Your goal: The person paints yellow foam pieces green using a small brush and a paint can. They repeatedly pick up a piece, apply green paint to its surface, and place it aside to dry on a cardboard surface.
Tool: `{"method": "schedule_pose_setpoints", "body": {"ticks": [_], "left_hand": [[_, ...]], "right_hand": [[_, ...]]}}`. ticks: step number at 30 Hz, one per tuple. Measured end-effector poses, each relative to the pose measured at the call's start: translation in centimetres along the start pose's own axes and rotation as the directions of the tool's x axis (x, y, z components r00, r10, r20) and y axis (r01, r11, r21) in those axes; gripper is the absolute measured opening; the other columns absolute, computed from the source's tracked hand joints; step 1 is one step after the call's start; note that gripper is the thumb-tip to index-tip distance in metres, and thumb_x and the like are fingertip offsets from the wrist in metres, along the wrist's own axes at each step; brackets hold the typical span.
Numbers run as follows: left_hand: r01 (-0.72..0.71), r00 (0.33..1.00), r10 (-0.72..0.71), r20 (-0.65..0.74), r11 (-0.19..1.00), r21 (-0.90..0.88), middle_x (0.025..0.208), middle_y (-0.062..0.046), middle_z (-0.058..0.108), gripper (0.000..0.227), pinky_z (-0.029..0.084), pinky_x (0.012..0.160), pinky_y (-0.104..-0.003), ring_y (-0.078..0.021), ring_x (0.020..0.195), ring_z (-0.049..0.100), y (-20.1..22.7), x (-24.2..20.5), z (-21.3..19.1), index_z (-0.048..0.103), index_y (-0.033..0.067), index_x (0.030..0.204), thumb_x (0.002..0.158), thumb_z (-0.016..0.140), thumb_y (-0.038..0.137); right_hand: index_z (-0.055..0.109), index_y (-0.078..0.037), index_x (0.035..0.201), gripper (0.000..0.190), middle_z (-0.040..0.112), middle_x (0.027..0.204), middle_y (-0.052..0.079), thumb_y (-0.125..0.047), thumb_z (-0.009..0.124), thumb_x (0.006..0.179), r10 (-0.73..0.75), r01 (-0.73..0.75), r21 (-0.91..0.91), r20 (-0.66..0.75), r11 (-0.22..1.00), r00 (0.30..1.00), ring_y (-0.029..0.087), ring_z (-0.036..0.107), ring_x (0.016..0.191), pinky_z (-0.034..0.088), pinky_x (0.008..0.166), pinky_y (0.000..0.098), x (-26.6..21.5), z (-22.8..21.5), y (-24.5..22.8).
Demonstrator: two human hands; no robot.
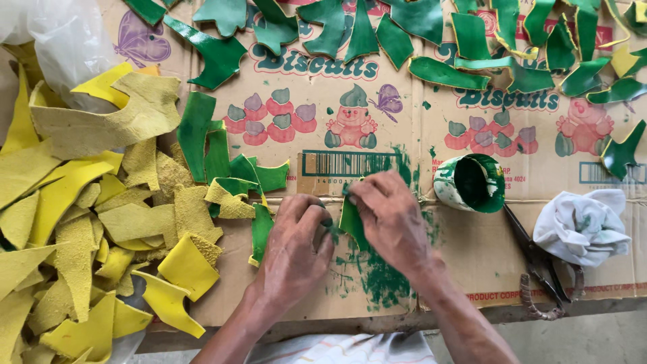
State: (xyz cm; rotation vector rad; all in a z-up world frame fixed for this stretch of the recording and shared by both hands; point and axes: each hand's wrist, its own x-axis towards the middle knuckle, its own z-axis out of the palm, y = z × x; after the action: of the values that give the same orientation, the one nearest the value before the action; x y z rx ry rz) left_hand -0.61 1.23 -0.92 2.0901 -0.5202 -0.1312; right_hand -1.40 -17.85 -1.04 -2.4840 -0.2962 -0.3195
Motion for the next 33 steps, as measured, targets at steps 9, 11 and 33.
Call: {"method": "schedule_pose_setpoints", "body": {"ticks": [9, 11, 33], "left_hand": [[-0.033, 0.999, 0.033, -0.013, 0.999, -0.008, 0.109, -0.019, 0.059, 0.033, 0.047, 0.092, -0.048, -0.0397, 0.106, 0.057, -0.5, 0.4, -0.8, 0.058, -0.0018, 0.108, 0.076, 0.065, -0.007], [-0.042, 0.999, 0.042, -0.009, 0.999, -0.017, 0.110, -0.019, 0.059, 0.035, 0.046, 0.092, -0.048, -0.0407, 0.107, 0.057, -0.4, 0.2, -0.8, 0.059, -0.0027, 0.109, 0.076, 0.069, -0.003], [-0.038, 0.998, 0.045, -0.042, 0.986, 0.163, 0.125, -0.022, 0.053, 0.090, 0.038, 0.088, -0.053, -0.0392, 0.113, 0.052, 1.5, -1.9, 4.6, 0.035, -0.0057, 0.142, 0.071, 0.083, 0.020]], "right_hand": [[0.071, -0.006, 0.101, 0.029, 0.068, 0.094, 0.009, 0.003, 0.075, 0.074, 0.013, -0.053, 0.166, 0.230, 0.985, 0.973, 0.027, 0.064, 0.086, 0.054, 0.073, 0.0364, -6.2, -2.4, -2.9], [0.071, -0.008, 0.100, 0.025, 0.069, 0.094, 0.007, 0.002, 0.076, 0.076, 0.065, -0.096, 0.150, 0.196, 0.984, 0.979, 0.026, 0.064, 0.086, 0.054, 0.072, 0.0360, -6.8, -3.3, -2.5], [0.064, 0.000, 0.106, 0.028, 0.062, 0.098, 0.015, 0.004, 0.070, 0.079, -0.028, 0.045, -0.133, 0.128, 0.990, 0.991, 0.035, 0.060, 0.092, 0.051, 0.080, 0.0450, -1.6, -1.7, -0.3]]}}
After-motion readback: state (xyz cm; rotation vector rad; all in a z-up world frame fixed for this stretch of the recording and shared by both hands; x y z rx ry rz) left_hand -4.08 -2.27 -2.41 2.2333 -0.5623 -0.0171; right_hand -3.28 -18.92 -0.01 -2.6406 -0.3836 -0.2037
